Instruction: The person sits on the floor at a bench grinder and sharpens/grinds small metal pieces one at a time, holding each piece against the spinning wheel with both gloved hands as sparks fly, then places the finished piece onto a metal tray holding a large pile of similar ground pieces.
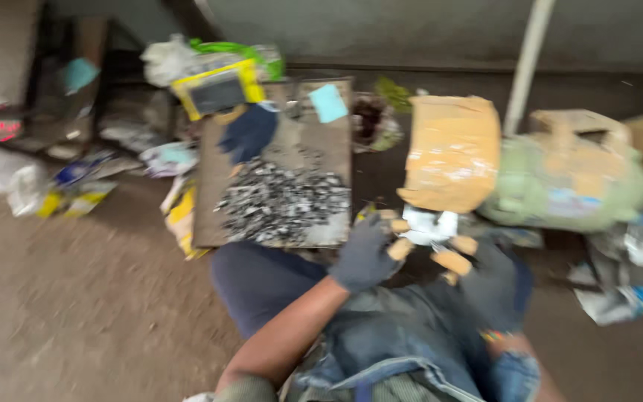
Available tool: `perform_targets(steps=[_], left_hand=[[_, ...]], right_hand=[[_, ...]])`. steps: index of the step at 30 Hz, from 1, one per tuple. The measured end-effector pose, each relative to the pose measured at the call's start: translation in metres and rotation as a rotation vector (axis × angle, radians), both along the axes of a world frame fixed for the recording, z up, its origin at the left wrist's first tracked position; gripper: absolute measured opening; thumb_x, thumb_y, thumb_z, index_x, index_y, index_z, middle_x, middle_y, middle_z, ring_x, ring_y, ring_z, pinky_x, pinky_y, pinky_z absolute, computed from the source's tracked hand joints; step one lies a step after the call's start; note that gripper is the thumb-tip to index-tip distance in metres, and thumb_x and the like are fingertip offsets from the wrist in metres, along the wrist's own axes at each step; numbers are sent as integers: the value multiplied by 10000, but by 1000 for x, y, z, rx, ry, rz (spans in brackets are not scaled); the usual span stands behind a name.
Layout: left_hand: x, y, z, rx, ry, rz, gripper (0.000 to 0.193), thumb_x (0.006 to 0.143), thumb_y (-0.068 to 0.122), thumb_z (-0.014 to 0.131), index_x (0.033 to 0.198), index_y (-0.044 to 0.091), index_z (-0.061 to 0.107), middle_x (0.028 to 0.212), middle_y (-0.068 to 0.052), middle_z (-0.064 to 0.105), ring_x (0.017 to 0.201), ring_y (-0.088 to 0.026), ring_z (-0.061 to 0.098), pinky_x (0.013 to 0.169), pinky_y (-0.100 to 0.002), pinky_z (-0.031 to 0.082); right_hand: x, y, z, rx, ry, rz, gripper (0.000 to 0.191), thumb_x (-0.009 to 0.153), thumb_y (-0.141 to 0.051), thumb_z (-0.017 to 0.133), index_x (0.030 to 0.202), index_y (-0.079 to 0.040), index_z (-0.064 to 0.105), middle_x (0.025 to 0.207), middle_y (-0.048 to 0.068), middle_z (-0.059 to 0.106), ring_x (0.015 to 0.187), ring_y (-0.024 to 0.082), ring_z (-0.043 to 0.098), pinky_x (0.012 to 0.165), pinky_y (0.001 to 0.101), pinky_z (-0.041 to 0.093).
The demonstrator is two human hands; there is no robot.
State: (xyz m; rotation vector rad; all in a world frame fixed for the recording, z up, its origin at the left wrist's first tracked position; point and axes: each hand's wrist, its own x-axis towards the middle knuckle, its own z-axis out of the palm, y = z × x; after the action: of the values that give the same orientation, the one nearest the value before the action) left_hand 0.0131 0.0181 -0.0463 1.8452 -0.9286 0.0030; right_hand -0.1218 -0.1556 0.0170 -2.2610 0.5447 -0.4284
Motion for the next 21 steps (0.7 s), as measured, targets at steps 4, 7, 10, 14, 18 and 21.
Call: perform_targets(steps=[4, 7, 10, 14, 18, 21], left_hand=[[2, -7, 15, 66, 88, -37, 323, 852, 295, 800, 1104, 108, 721, 1085, -124, 673, 1045, -354, 632, 878, -481, 515], [13, -19, 24, 143, 76, -83, 380, 789, 293, 819, 1100, 91, 736, 1046, -146, 646, 1016, -362, 626, 871, -501, 502], [26, -32, 24, 66, -65, -124, 364, 769, 317, 808, 1030, 77, 722, 1110, -168, 688, 1063, -380, 639, 898, -506, 509], [45, -50, 9, 178, -70, -239, 328, 833, 338, 776, 1033, 79, 761, 1092, -156, 732, 1052, -364, 675, 907, -480, 532], [58, -57, -11, 162, -4, -392, 311, 887, 337, 721, 1073, 93, 772, 1142, -123, 742, 1064, -334, 694, 930, -437, 548], [58, -55, -23, 214, -8, -428, 284, 908, 349, 709, 1034, 105, 779, 1106, -114, 754, 1042, -335, 705, 929, -440, 549]], right_hand=[[17, -10, -22, 70, 32, -62, 384, 758, -240, 860, 1059, -18, 770, 903, 128, 730, 786, 269, 670, 714, 370, 518], [16, -20, -33, -70, 1, 26, 387, 776, -278, 848, 1049, -18, 763, 925, 145, 715, 857, 297, 695, 753, 379, 529], [17, -23, -38, -124, 54, 42, 384, 776, -291, 844, 1040, -24, 767, 918, 151, 706, 858, 317, 691, 748, 397, 523], [28, -22, -37, -174, -2, 44, 360, 778, -287, 839, 1020, -30, 771, 941, 143, 711, 900, 317, 690, 782, 406, 524], [35, -28, -33, -113, 34, 95, 352, 759, -285, 834, 1015, -48, 789, 916, 140, 711, 889, 311, 691, 780, 416, 521], [35, -35, -35, -57, 36, 130, 373, 750, -291, 832, 1027, -48, 782, 911, 133, 718, 873, 307, 700, 768, 417, 524]])
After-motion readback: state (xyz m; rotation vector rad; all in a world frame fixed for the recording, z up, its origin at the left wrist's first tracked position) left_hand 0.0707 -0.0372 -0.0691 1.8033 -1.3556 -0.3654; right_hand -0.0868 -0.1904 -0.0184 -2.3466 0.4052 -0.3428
